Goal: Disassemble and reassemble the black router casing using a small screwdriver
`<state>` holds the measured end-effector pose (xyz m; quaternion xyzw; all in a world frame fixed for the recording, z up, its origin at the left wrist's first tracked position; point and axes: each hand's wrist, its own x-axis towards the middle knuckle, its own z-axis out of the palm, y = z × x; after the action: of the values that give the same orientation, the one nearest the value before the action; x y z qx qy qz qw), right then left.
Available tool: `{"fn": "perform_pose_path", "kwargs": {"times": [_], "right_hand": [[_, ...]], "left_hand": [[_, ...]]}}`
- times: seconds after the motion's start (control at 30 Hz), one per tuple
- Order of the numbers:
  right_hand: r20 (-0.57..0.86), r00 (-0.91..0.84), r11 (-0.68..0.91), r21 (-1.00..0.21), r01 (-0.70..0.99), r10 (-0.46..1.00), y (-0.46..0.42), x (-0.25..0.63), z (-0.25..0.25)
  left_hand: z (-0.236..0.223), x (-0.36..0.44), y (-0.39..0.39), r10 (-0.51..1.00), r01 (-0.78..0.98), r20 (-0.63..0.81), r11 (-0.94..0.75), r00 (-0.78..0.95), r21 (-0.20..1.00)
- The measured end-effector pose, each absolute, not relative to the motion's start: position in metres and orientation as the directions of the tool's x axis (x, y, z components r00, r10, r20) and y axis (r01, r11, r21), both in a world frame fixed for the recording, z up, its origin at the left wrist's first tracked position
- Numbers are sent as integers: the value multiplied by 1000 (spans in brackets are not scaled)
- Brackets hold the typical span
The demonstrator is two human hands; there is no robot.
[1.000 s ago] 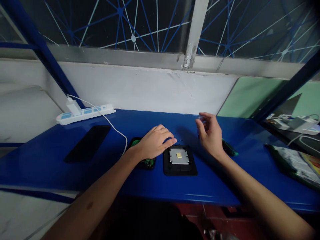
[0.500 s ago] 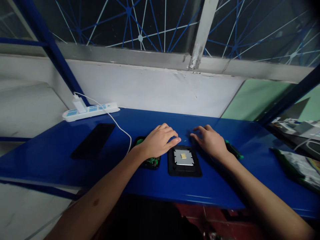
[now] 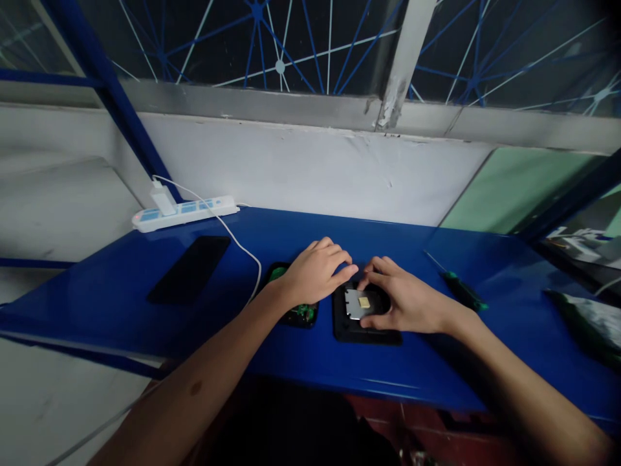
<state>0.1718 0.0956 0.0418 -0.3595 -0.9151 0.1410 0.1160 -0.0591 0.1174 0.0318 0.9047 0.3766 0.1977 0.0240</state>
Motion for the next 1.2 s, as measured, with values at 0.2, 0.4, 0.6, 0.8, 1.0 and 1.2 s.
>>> {"fn": "perform_pose_path", "kwargs": {"times": [0.2,0.4,0.6,0.8,1.0,1.2], "right_hand": [[87,-704,681,-360,637,705,94,169,45],[166,-704,706,-370,604,690,94,169,45],[333,-671,748,-242,618,662,101,175,42],[493,-658,782,-78,618,569,104,178,38],[521,-658,783,-34,621,544,102,178,39],[534,-640,768,-29,639,553,102,178,41]], "left_hand": [[31,-59,118,677,655,347,-729,649,199],[34,-59,116,678,647,348,-730,648,219],[37,-58,113,656,589,339,-755,675,289],[36,-57,114,626,546,358,-780,693,306],[32,-58,118,541,561,464,-821,701,110],[29,-60,120,506,560,538,-825,675,73]]}}
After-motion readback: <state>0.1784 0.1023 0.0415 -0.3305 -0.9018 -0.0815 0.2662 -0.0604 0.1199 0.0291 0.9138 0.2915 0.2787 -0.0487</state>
